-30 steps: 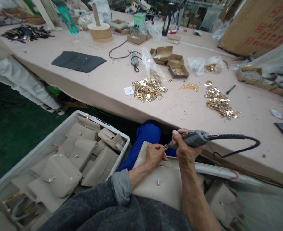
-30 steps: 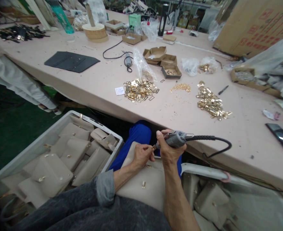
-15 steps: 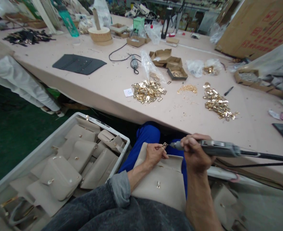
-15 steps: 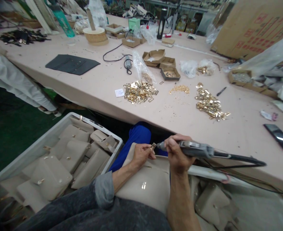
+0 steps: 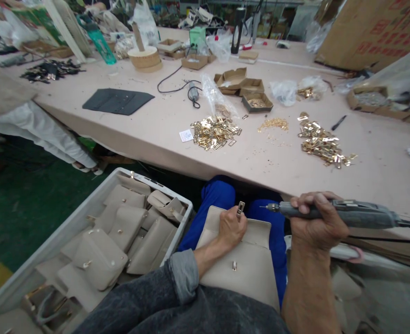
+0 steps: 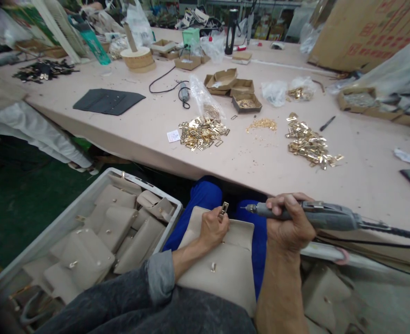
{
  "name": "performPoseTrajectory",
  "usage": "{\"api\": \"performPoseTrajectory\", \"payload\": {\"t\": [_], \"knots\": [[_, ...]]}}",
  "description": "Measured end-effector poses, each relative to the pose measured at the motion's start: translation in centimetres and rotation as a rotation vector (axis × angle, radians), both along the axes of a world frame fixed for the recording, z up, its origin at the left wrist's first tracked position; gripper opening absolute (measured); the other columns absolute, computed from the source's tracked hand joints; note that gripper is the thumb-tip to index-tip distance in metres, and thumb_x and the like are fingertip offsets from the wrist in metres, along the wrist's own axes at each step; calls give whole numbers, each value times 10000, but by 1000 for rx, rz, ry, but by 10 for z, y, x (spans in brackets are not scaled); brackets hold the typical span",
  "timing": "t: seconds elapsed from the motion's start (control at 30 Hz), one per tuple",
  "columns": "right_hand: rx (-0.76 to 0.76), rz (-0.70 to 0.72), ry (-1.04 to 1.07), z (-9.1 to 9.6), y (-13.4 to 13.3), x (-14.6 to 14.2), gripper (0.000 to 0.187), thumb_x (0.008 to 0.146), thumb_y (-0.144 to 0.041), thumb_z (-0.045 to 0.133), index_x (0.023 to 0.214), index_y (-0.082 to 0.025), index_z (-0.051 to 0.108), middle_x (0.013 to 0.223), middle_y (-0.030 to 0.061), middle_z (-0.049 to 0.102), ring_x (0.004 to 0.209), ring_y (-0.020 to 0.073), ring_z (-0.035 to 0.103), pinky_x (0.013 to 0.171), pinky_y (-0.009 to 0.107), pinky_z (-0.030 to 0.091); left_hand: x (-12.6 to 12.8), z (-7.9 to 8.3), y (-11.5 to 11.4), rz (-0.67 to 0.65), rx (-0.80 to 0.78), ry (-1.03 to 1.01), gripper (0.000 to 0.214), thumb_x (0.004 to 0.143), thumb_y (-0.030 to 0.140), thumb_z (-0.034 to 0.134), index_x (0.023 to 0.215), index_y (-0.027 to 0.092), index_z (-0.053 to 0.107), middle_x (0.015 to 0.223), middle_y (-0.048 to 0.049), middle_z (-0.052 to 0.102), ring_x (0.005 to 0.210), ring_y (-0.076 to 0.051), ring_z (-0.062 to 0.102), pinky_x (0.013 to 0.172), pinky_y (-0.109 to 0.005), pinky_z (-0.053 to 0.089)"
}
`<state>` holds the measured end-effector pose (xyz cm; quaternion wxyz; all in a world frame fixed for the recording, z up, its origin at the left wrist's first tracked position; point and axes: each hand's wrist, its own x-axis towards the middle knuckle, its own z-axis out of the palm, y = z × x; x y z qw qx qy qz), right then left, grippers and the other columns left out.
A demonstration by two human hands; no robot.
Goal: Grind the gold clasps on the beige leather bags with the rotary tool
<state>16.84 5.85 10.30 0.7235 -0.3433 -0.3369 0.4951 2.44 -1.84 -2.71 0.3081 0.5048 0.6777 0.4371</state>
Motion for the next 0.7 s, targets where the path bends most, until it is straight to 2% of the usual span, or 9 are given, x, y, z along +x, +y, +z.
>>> {"api": "performPoseTrajectory", "payload": {"t": [0.17,0.27,0.4,0.5,0.6,0.7], "knots": [[-16,-28,36,0,11,6,177,680,-182,715,792,-199,579,648,-33,571,502,111,459,547,277,451,4,-6,3,28,56,114,107,919,168,574,867,189,666,695,-55,688,623,-204,679,645,-283,519],[-28,-33,55,-1,16,10,175,686,-182,707,782,-200,562,669,-32,565,514,107,460,552,271,459,7,-12,4,44,92,252,115,928,143,554,884,176,655,741,-84,693,663,-225,687,676,-312,533],[-45,-41,63,-4,18,12,166,695,-184,692,767,-204,544,673,-33,554,525,109,452,551,270,463,15,-23,6,25,93,462,194,917,104,542,1078,100,650,823,-144,711,729,-272,707,676,-355,562],[-69,-37,95,-6,19,12,179,697,-183,698,791,-207,547,668,-37,549,529,109,453,552,265,464,19,-26,7,27,52,530,270,917,103,550,1169,52,632,866,-185,716,754,-298,718,668,-374,575],[-65,-44,117,-6,24,13,206,689,-181,710,799,-210,539,663,-44,532,529,105,455,552,260,467,15,-19,8,18,58,400,207,926,108,526,1079,108,665,860,-163,727,769,-283,731,716,-365,579],[-77,-55,169,-5,36,21,258,668,-160,736,808,-211,525,659,-60,502,531,97,452,554,253,475,4,-7,10,-26,-4,-10,196,994,260,511,955,175,685,709,-78,725,654,-230,732,669,-305,569]]}}
